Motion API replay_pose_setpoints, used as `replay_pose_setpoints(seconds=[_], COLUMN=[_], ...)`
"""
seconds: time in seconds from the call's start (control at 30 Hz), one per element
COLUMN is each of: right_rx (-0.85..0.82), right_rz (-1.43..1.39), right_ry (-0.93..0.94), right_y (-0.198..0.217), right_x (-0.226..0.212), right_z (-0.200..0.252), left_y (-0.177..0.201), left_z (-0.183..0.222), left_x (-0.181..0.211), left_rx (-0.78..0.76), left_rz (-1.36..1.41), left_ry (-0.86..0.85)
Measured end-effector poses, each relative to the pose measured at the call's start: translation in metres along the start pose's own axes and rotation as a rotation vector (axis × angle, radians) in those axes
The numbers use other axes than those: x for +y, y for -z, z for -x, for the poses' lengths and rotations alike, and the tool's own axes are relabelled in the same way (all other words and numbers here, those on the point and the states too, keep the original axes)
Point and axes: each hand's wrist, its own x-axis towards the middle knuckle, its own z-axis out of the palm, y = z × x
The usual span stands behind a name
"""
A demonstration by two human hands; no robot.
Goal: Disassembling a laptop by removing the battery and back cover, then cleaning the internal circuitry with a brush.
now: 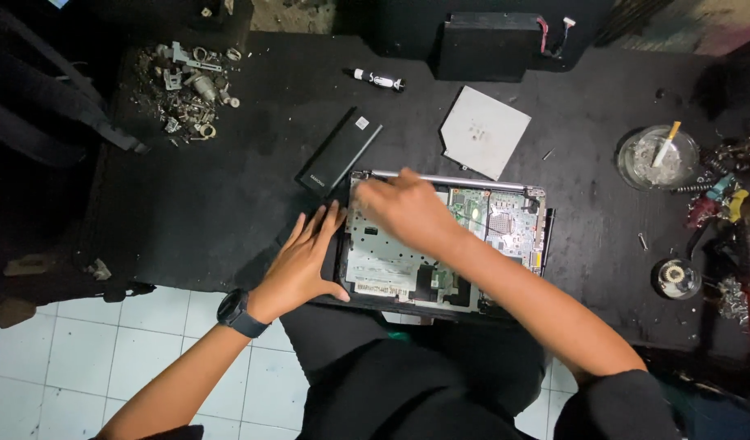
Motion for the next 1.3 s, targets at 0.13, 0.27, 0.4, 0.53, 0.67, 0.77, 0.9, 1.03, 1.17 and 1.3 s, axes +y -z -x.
replay_pose_setpoints(seconds=[0.13,0.27,0.4,0.53,0.67,0.77,0.9,1.03,1.17,1.3], right_rx=[-0.349,-0.427,-0.096,-0.085,-0.328,-0.475,-0.093,-0.182,-0.423,-0.274], right_rz=[-0.486,-0.57,-0.033,0.056,-0.371,-0.547,0.059,-0.075,-0.52,-0.026], right_ry=[0.061,-0.03,-0.046,0.116,0.103,-0.009,-0.01,0.188,0.156,-0.089], right_y=[0.037,0.013,-0.008,0.0,0.032,0.021,0.003,0.004,0.046,0.026], right_x=[-0.049,-0.013,0.022,-0.006,-0.035,-0.008,0.026,-0.027,-0.034,0.013], right_z=[-0.004,-0.013,-0.019,-0.008,-0.003,-0.005,-0.007,0.019,0.015,0.015], left_y=[-0.005,-0.002,0.006,0.009,-0.003,-0.006,0.002,-0.01,-0.019,-0.013], left_z=[0.003,0.001,0.001,0.002,0.001,0.0,0.0,0.001,-0.002,-0.004], left_x=[-0.003,-0.002,0.007,0.012,0.0,-0.004,0.004,-0.005,-0.014,-0.007], left_rx=[0.048,-0.006,-0.032,-0.043,0.031,-0.003,-0.043,-0.018,-0.021,-0.05], left_rz=[0.065,0.018,-0.019,-0.02,0.069,0.012,-0.023,-0.026,-0.082,-0.149], left_ry=[-0.048,-0.01,0.022,0.048,-0.044,-0.035,-0.001,-0.044,-0.063,-0.048])
